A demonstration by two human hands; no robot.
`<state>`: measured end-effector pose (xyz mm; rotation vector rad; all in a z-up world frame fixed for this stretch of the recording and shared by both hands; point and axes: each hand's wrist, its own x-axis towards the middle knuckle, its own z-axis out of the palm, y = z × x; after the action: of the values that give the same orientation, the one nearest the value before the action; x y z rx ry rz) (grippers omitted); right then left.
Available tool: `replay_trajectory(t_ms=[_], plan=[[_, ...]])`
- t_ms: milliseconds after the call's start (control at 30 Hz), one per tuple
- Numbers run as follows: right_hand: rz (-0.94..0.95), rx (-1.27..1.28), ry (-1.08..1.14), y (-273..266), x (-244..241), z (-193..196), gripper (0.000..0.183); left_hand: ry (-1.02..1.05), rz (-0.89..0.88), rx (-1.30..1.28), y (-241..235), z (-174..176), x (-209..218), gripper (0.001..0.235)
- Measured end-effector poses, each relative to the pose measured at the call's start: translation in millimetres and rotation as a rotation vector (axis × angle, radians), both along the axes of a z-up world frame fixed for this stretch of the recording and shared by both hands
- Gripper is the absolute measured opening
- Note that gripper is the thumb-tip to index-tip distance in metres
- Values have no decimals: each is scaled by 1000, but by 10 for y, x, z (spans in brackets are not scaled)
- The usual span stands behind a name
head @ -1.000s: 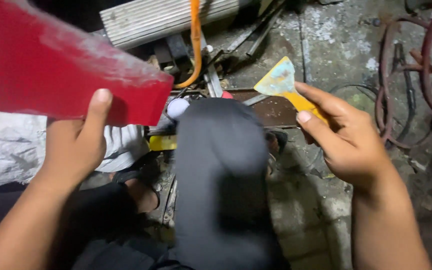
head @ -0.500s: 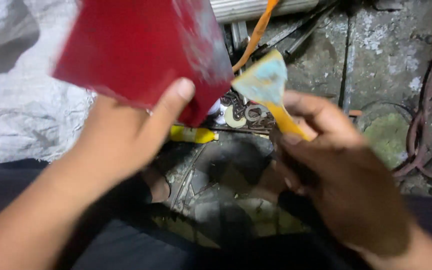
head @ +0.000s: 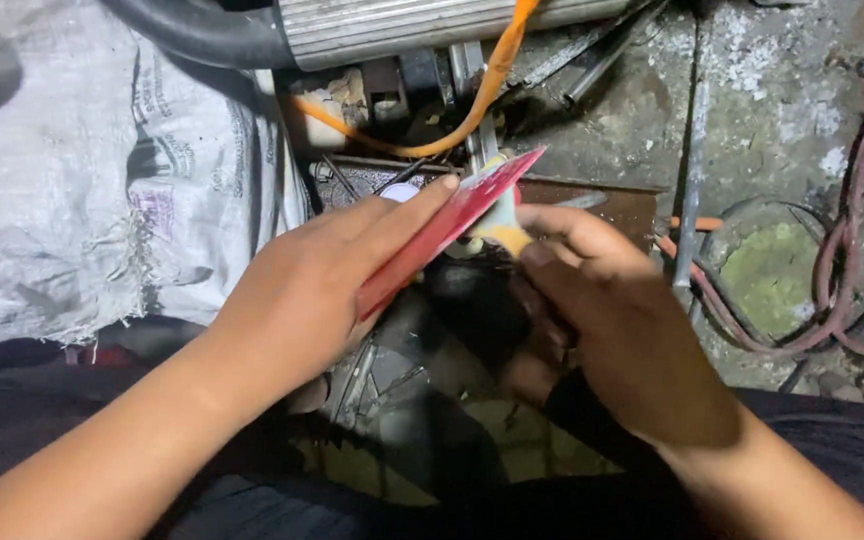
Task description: The person uses a yellow scraper to transfer a white filler substance from a red plastic container onto the lower bumper of a vehicle. They repeatedly scrape the filler and apply it to a specific area on the car's surface.
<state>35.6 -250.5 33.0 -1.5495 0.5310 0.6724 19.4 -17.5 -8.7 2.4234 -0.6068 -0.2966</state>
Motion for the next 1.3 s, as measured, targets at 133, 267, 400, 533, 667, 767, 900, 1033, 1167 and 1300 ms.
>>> replay_trajectory(t_ms=[133, 267, 400, 533, 667, 767, 900, 1033, 1167, 1300], plan=[[-161, -19, 99, 99, 61, 271, 40, 156, 21, 51, 71, -125, 75, 82], [42, -253, -186, -50, 60, 106, 39, 345, 193, 15, 25, -36, 142, 48], [589, -487, -730, -221, -11, -244, 43, 488, 289, -144, 39, -144, 53, 32], [780, -662, -727, -209, -62, -471, 48, 348, 228, -351, 5, -23, 107, 28], [970, -778, -536, -146, 38, -476, 49, 224, 295, -404, 40, 70, 137, 29], [924, -703, -401, -152, 91, -466, 47, 165, 283, -324, 80, 17, 108, 30], [688, -570, -89, -64, 163, -417, 45, 327, 238, -411, 99, -35, 86, 21], [402, -493, 9, -63, 240, -383, 45, 424, 128, -3, 101, -228, 141, 67], [373, -491, -275, 9, 268, -253, 40, 557, 225, -23, 97, -115, 222, 66], [335, -548, -553, -17, 183, -267, 38, 745, 287, 19, 74, -83, 282, 39]])
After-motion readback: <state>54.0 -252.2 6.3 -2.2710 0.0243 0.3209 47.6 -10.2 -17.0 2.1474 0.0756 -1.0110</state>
